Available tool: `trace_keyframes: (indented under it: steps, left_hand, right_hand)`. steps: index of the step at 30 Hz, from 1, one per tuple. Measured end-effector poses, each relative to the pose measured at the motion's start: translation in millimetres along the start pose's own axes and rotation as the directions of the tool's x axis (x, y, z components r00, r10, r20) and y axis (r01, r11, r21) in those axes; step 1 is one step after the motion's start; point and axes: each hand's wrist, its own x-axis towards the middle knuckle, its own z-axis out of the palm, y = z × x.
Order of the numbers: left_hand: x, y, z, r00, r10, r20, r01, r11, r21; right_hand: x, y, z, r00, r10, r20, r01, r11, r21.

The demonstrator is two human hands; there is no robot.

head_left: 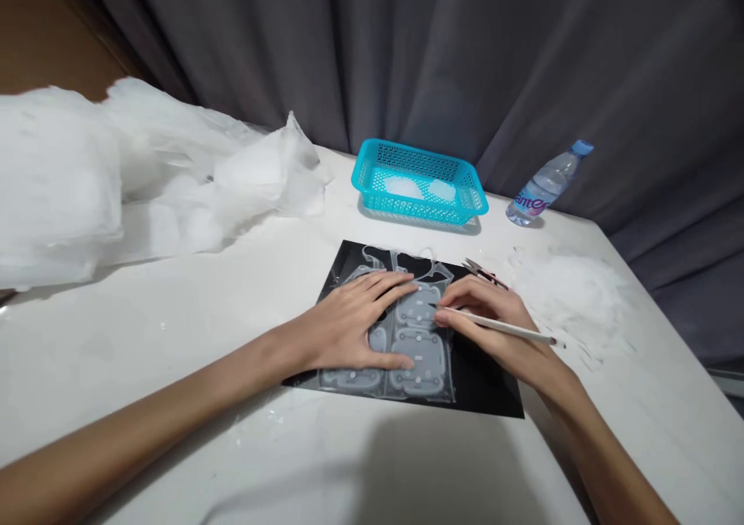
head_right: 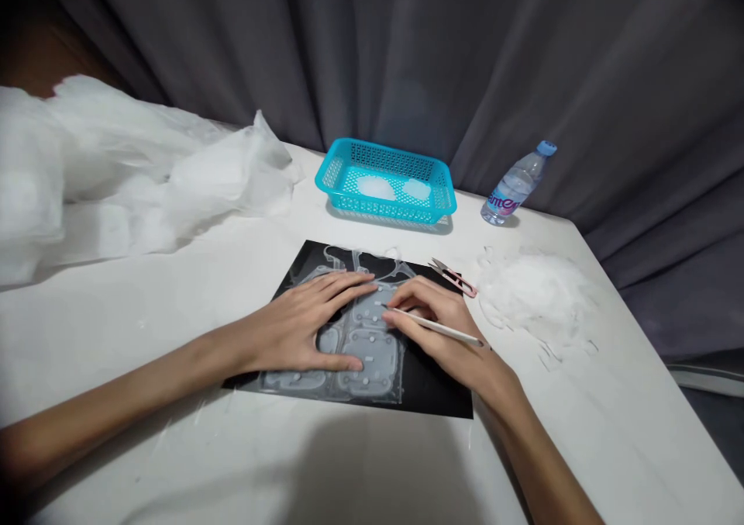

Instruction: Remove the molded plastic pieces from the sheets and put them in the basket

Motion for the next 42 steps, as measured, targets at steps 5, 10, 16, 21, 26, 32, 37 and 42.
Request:
trace_keyframes:
  steps: [5, 10, 16, 21, 26, 32, 37, 42]
  left_hand:
    - [3.4, -7.2, -1.8, 0.999, 0.010, -0.042, -0.008, 0.999, 0.037]
    - [-0.3, 9.1, -3.9, 0.988, 0.076, -0.134, -0.075, 0.997, 0.018]
    - [-2.7, 14.0, 7.2, 0.996, 0.013, -0.089, -0.019, 0.998, -0.064]
    - [-3.1, 13.8, 9.3, 0.994, -0.016, -0.104, 0.012, 0.999, -0.042]
    - [-3.2, 15.8, 8.2, 0.994, -0.028, -0.102, 0.027, 1.000, -0.007]
    - [-3.5, 16.3, 9.7, 0.993, -0.029, -0.119, 0.027, 1.000, -0.017]
    - [-4.7, 14.3, 11.0, 0.994, -0.013, -0.110, 0.012, 1.000, -0.009]
    - [-6.1, 16.9, 13.3, 0.997, -0.010, -0.077, 0.011, 1.000, 0.004]
  right_hand:
    - [-1.7, 2.3, 3.3, 0.994, -0.011, 0.111, 0.017, 0.998, -0.053]
    - [-1.4, 6.6, 4.0, 0.984, -0.074, 0.162, 0.081, 0.996, -0.039]
    - [-0.2, 7.9, 3.6, 0.976, -0.135, 0.173, 0.152, 0.984, -0.089]
    - [-0.7, 5.8, 8.2, 0.975, -0.140, 0.174, 0.160, 0.982, -0.102]
    - [-0.4, 4.9, 10.2, 0.973, -0.152, 0.174, 0.176, 0.975, -0.134]
    - [-2.3, 5.2, 12.1, 0.965, -0.172, 0.200, 0.217, 0.949, -0.229]
    - [-9.0, 1.6, 7.1, 0.957, -0.172, 0.235, 0.250, 0.899, -0.359]
    - [-12.5, -0.2, 2.3, 0.978, -0.121, 0.168, 0.164, 0.948, -0.273]
